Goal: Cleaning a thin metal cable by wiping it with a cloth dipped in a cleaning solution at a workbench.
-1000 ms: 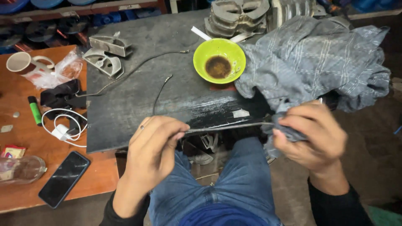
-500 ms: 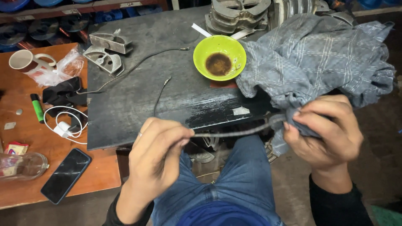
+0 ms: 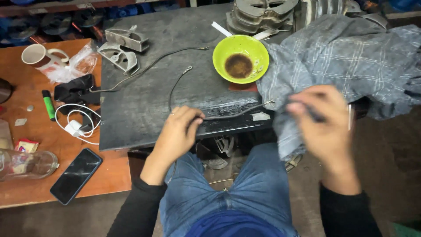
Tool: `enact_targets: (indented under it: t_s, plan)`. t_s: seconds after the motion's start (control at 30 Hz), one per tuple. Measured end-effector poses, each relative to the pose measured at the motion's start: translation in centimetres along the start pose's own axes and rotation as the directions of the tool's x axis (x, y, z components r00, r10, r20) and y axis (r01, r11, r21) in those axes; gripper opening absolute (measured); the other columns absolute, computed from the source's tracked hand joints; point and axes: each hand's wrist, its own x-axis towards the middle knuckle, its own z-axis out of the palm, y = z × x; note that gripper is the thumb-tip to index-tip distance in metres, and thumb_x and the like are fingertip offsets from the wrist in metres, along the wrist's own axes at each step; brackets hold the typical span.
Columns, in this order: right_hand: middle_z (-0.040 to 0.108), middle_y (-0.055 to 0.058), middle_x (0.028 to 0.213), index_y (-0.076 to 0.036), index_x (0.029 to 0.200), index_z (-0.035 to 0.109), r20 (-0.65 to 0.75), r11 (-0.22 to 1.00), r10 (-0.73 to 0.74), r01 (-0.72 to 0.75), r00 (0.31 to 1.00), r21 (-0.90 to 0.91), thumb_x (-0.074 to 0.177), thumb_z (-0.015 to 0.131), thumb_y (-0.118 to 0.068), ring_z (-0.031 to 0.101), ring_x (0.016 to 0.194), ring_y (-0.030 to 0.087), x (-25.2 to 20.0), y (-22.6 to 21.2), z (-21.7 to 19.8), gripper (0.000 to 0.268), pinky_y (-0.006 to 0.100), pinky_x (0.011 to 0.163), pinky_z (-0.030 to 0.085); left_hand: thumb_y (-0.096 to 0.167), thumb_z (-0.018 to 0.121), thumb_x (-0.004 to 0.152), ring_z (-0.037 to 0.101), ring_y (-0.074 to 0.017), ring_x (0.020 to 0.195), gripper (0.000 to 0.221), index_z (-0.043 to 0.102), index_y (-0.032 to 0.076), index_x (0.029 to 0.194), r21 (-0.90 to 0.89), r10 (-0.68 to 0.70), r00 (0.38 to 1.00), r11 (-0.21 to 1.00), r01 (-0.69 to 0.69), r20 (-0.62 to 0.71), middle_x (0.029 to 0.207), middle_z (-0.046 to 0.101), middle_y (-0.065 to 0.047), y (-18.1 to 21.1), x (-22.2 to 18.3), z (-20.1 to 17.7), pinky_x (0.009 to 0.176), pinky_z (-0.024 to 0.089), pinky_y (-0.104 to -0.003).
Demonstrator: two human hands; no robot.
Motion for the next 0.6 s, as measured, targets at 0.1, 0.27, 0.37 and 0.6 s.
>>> enact_targets:
  t_s: [0.1, 0.27, 0.37, 0.6]
  plan:
    - [0.072, 0.013, 0.113, -0.016, 0.1, 0.081, 0.049, 0.972, -0.169, 0.158, 0.984, 0.175, 0.098, 0.077, -0.01, 0.071, 0.098, 0.038, 0.2, -2.4, 6.6, 0.008, 0.049, 0.089, 0.055, 0.007, 0.072, 0.098, 0.068, -0.0393, 0.087, 0.005, 0.075, 0.007, 0.102, 0.036, 0.007, 0.999, 0.999, -0.009, 0.05, 0.087, 0.069, -0.014, -0.1, 0.3, 1.2, 0.082, 0.055, -0.049]
    - [0.072, 0.014, 0.104, -0.007, 0.097, 0.077, 0.178, 0.955, -0.294, 0.281, 0.939, 0.092, 0.097, 0.076, -0.01, 0.069, 0.092, 0.037, -0.2, -1.5, 13.8, 0.003, 0.048, 0.082, 0.055, 0.01, 0.068, 0.101, 0.07, -0.0397, 0.086, 0.008, 0.075, 0.006, 0.102, 0.023, -0.014, 0.996, 1.0, 0.013, 0.082, 0.086, 0.07, -0.015, -0.8, 0.5, 1.5, 0.081, 0.056, -0.048]
    - [0.072, 0.012, 0.102, -0.006, 0.096, 0.077, 0.242, 0.959, -0.28, 0.263, 0.929, 0.103, 0.098, 0.074, -0.012, 0.07, 0.091, 0.035, 0.3, -1.6, 14.1, 0.007, 0.045, 0.082, 0.056, 0.012, 0.064, 0.104, 0.071, -0.0381, 0.087, 0.012, 0.074, 0.006, 0.103, 0.014, -0.046, 0.993, 0.999, 0.045, 0.113, 0.086, 0.07, -0.013, -1.3, 0.5, 1.3, 0.082, 0.057, -0.046]
    - [0.066, 0.008, 0.112, -0.011, 0.102, 0.077, 0.057, 0.984, -0.154, 0.148, 0.986, 0.095, 0.102, 0.077, -0.018, 0.071, 0.103, 0.033, 2.5, -2.4, 10.6, 0.007, 0.045, 0.092, 0.057, 0.015, 0.057, 0.108, 0.073, -0.0383, 0.088, 0.017, 0.073, 0.008, 0.106, -0.002, -0.104, 0.987, 0.994, 0.105, 0.123, 0.085, 0.071, -0.013, -1.7, 0.4, 1.6, 0.081, 0.058, -0.047]
